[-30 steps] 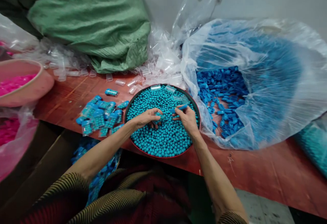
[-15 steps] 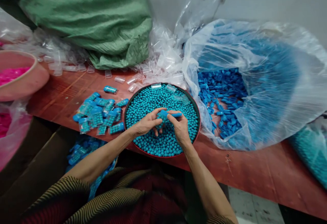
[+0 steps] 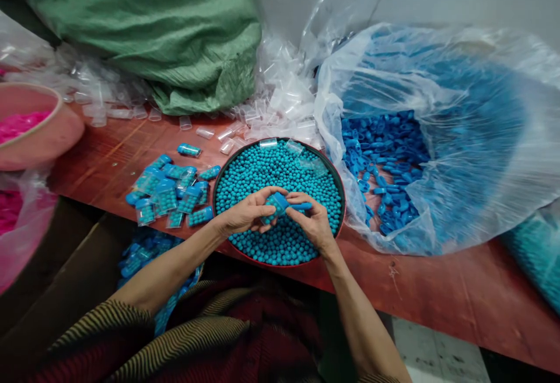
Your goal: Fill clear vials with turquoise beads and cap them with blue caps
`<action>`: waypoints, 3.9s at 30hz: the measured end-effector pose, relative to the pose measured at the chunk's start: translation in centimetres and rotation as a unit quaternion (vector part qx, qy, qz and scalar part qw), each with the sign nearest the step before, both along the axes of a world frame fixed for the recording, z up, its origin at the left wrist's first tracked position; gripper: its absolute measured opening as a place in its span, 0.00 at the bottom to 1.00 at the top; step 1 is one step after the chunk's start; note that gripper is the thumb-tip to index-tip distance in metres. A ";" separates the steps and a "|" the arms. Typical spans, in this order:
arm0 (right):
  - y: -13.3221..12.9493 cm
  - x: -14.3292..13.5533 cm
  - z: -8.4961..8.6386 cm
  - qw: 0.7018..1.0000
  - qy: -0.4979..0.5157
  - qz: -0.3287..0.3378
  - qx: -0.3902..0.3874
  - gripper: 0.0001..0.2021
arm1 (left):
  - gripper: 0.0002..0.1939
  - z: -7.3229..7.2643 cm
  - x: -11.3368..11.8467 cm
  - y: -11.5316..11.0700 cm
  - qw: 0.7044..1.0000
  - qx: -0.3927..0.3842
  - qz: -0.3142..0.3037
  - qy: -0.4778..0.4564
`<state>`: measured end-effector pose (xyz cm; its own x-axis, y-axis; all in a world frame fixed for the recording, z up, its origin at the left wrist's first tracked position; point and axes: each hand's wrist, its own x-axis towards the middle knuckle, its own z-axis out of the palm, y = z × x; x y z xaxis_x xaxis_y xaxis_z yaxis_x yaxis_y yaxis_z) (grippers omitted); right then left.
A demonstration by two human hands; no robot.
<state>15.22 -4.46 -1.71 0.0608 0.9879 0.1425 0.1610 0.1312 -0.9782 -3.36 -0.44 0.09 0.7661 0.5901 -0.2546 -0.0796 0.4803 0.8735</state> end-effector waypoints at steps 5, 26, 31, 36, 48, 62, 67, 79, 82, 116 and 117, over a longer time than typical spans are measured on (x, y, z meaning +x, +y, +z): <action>-0.6 2.2 1.0 0.991 -0.068 0.088 -0.073 0.15 | 0.24 0.0 0.4 -0.6 0.999 0.035 0.024 0.027; -1.6 0.4 1.5 0.978 -0.200 0.053 0.001 0.15 | 0.34 -0.2 0.8 -2.3 0.965 0.242 0.022 0.096; -2.8 -1.2 1.6 0.904 -0.418 0.034 0.090 0.33 | 0.24 0.4 1.2 -2.5 0.942 0.310 0.098 0.085; -3.1 -2.7 1.2 0.854 -0.501 -0.013 0.143 0.32 | 0.19 0.3 1.4 -2.8 0.948 0.276 0.124 0.093; -3.2 -3.6 1.0 0.837 -0.521 -0.044 0.161 0.32 | 0.16 -0.7 2.0 -3.0 0.966 0.160 0.192 0.070; -2.4 -3.1 -0.2 0.913 -0.377 -0.008 0.157 0.30 | 0.17 -0.4 2.4 -4.1 0.960 0.142 0.232 0.065; -2.6 -3.5 -1.4 0.899 -0.398 -0.027 0.180 0.32 | 0.14 -0.6 2.8 -4.3 0.945 0.176 0.250 0.116; -2.4 -2.5 -2.2 0.899 -0.416 0.000 0.140 0.28 | 0.22 -0.9 -9.4 0.2 0.652 0.431 0.358 0.510; -2.6 -2.3 -3.0 0.893 -0.426 0.024 0.140 0.24 | 0.26 -2.4 -11.1 0.6 0.544 0.434 0.368 0.616; -2.7 -2.6 -3.0 0.889 -0.420 0.068 0.170 0.12 | 0.21 -7.4 -15.0 -3.4 0.562 0.563 0.103 0.597; -2.8 -2.6 -3.0 0.890 -0.417 0.066 0.172 0.12 | 0.21 -7.7 -14.8 -3.6 0.566 0.559 0.102 0.597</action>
<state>12.64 -7.21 -4.72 -0.3205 0.8683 0.3785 0.7739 0.4704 -0.4240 -18.20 -4.08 -7.64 0.3282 0.9392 0.1008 0.9343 -0.3385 0.1117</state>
